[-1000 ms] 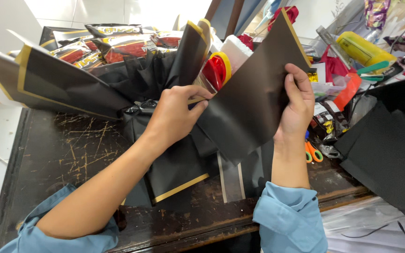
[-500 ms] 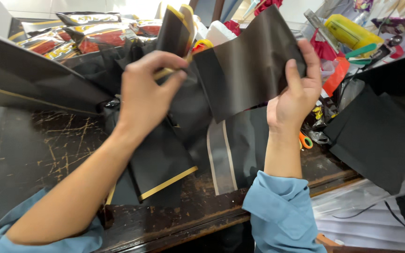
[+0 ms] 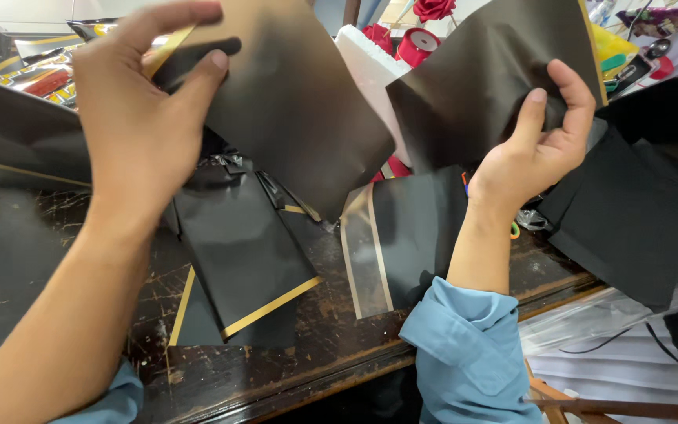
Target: The person constructs a snack bouquet by selecting materials from a cluttered workstation, cutting black wrapping paper with shears, and taping the paper around a base of snack bags to form a bouquet structure.
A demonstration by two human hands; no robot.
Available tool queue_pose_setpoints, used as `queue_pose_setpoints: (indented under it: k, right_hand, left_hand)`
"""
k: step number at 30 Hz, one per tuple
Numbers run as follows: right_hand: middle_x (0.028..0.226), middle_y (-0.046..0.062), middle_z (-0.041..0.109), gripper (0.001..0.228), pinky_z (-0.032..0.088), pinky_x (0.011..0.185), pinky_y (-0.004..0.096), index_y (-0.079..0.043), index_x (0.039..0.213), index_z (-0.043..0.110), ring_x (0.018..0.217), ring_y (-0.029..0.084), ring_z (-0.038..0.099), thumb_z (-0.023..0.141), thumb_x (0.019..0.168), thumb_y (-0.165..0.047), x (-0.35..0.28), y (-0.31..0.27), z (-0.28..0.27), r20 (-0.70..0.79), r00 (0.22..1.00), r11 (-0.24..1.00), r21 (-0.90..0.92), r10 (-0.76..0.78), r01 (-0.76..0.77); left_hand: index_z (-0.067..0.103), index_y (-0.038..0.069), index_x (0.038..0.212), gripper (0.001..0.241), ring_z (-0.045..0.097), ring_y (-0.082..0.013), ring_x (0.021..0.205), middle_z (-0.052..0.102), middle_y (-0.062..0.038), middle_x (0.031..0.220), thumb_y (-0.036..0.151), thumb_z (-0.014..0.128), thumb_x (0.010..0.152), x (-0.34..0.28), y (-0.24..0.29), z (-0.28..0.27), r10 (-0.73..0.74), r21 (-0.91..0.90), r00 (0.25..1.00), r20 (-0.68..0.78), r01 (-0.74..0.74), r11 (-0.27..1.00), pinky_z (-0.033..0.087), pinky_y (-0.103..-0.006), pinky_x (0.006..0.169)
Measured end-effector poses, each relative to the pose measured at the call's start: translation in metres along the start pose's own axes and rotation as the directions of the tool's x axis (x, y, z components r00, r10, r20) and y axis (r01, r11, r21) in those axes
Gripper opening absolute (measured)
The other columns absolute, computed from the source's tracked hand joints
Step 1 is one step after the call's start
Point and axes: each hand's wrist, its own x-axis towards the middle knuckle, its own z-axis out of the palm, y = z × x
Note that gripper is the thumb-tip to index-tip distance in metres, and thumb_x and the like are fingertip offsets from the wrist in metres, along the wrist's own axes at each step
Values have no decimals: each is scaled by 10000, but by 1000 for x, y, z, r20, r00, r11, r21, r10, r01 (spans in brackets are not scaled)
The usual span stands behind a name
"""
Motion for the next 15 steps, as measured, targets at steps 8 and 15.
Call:
queue_pose_setpoints:
  k: [8,15]
  right_hand:
    - [1276,88,777,277,579,1018,366,-64,1292,755,1205,242,739,571,1140,-206,-28,-39,17,394,915,996,17,-86,86]
    - [1364,166,754,479,571,1132,410,-16,1428,608,1303,275,736,793,1026,-198,-75,-78,41,760,646,961,123,70,-249]
  left_hand:
    - [636,1,1379,300,801,-368,1214,723,-194,1301,-4,788,1120,-11,6,26,-20,-136,994,-112,5,991,592,-419,1046]
    - [498,-46,1539,582,624,-313,1483,651,-268,1537,325,596,1102,-26,48,41,-77,-422,900,428,275,864,506,-391,1273]
